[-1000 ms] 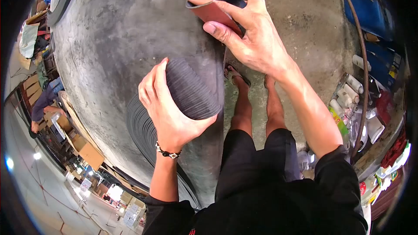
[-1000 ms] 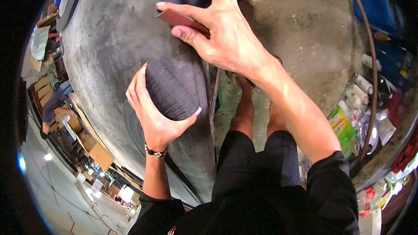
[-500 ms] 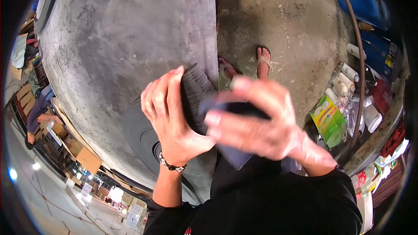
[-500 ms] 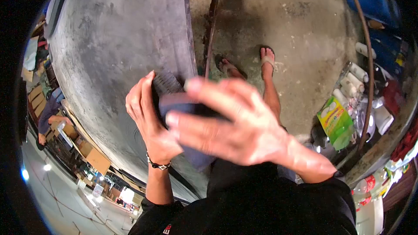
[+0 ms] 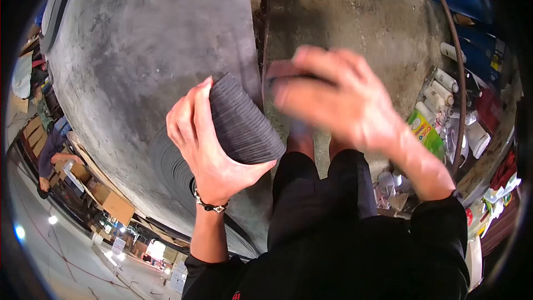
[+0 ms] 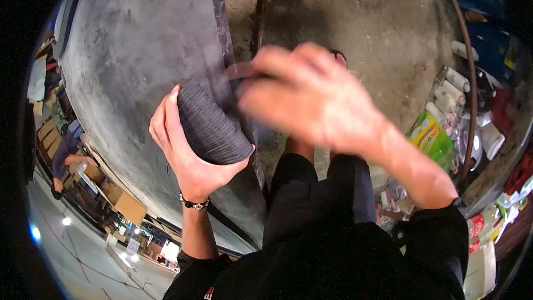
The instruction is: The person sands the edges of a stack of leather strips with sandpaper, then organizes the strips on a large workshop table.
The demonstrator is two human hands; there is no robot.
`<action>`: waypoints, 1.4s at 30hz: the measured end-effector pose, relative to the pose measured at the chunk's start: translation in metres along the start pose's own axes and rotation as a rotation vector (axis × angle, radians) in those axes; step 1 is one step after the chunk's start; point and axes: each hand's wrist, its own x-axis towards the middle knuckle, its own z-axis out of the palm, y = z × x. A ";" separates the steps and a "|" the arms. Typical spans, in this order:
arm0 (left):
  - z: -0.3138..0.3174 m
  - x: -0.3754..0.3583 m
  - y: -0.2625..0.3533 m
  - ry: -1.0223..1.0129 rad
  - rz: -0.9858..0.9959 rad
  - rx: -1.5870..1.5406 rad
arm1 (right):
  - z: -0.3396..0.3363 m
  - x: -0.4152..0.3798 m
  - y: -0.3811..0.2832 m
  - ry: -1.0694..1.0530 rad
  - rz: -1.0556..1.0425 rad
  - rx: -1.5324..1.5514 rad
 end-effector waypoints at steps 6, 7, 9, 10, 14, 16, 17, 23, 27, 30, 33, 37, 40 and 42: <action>0.011 -0.010 -0.013 0.066 0.009 0.019 | -0.004 0.016 -0.052 0.072 -0.141 0.003; 0.013 -0.008 -0.015 0.085 0.019 0.026 | -0.007 0.017 -0.055 0.041 -0.196 -0.041; 0.014 -0.007 -0.013 0.097 0.004 0.018 | -0.014 0.015 -0.042 -0.011 -0.224 -0.079; 0.006 -0.001 0.000 0.081 -0.033 -0.022 | -0.023 0.016 -0.025 -0.067 -0.162 -0.115; 0.005 0.001 -0.001 0.083 -0.040 -0.018 | -0.028 0.015 -0.014 -0.026 -0.010 -0.194; 0.017 -0.006 -0.013 0.137 0.007 -0.037 | -0.022 0.025 -0.057 -0.024 -0.129 -0.100; 0.022 -0.006 -0.014 0.180 0.033 0.001 | -0.018 0.022 -0.049 -0.001 -0.165 -0.107; 0.007 0.000 0.002 0.135 -0.017 -0.081 | -0.023 0.001 0.008 0.070 0.069 -0.267; 0.018 -0.003 -0.010 0.187 0.051 -0.055 | -0.001 0.008 -0.072 0.000 -0.120 -0.064; 0.010 -0.001 -0.001 0.158 0.003 -0.070 | -0.002 -0.002 -0.004 0.023 0.053 -0.225; 0.008 0.001 0.001 0.141 0.009 -0.025 | 0.003 -0.008 0.004 0.198 0.053 -0.286; 0.017 0.000 -0.006 0.168 0.040 0.009 | 0.009 -0.007 -0.059 0.097 -0.113 -0.086; 0.008 0.001 -0.001 0.133 0.041 -0.019 | 0.005 -0.030 0.019 0.043 0.087 -0.309; 0.008 0.003 -0.005 0.135 0.062 -0.008 | 0.007 -0.030 0.004 0.137 0.191 -0.239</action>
